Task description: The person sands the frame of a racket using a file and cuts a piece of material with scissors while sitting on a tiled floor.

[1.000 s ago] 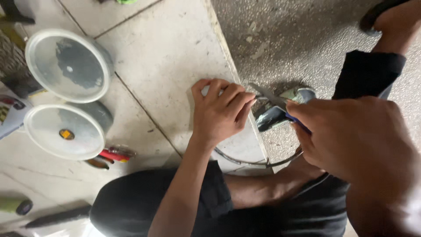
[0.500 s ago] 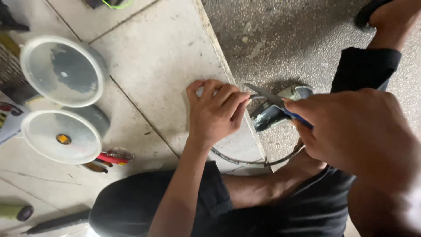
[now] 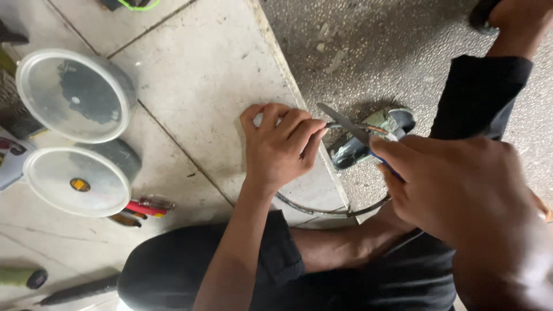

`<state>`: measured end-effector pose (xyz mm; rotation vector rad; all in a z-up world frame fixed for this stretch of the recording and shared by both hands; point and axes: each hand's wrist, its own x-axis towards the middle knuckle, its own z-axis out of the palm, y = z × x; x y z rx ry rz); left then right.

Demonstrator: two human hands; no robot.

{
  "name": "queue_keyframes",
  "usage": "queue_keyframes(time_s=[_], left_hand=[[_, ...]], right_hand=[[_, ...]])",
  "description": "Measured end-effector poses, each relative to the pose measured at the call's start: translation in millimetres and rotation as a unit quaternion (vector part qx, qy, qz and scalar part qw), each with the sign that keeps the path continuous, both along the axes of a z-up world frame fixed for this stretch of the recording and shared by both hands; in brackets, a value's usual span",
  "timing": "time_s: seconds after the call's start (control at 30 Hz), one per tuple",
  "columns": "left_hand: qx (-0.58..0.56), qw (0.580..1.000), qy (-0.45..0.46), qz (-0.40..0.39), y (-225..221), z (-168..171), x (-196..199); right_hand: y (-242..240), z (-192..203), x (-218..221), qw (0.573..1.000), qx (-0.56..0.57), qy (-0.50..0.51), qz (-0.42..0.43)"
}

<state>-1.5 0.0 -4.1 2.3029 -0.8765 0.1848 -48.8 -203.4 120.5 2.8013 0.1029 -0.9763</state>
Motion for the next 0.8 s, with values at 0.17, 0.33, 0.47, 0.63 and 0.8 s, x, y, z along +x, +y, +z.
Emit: queue_keyframes(time_s=[0.17, 0.33, 0.47, 0.63, 0.8], left_hand=[[-0.001, 1.000, -0.006, -0.005, 1, 0, 0], [-0.004, 1.000, -0.007, -0.007, 6, -1, -2], [-0.009, 1.000, -0.014, -0.007, 5, -7, -1], [-0.007, 1.000, -0.021, -0.004, 5, -6, -1], [-0.003, 1.000, -0.002, -0.004, 6, -6, -2]], right_hand=[[9, 4, 4, 0.999, 0.021, 0.039, 0.028], [19, -3, -4, 0.996, 0.018, -0.069, 0.053], [19, 13, -10, 0.994, -0.060, -0.047, 0.077], [26, 6, 16, 0.997, -0.053, 0.049, 0.033], [22, -1, 9, 0.993, -0.044, -0.039, 0.101]])
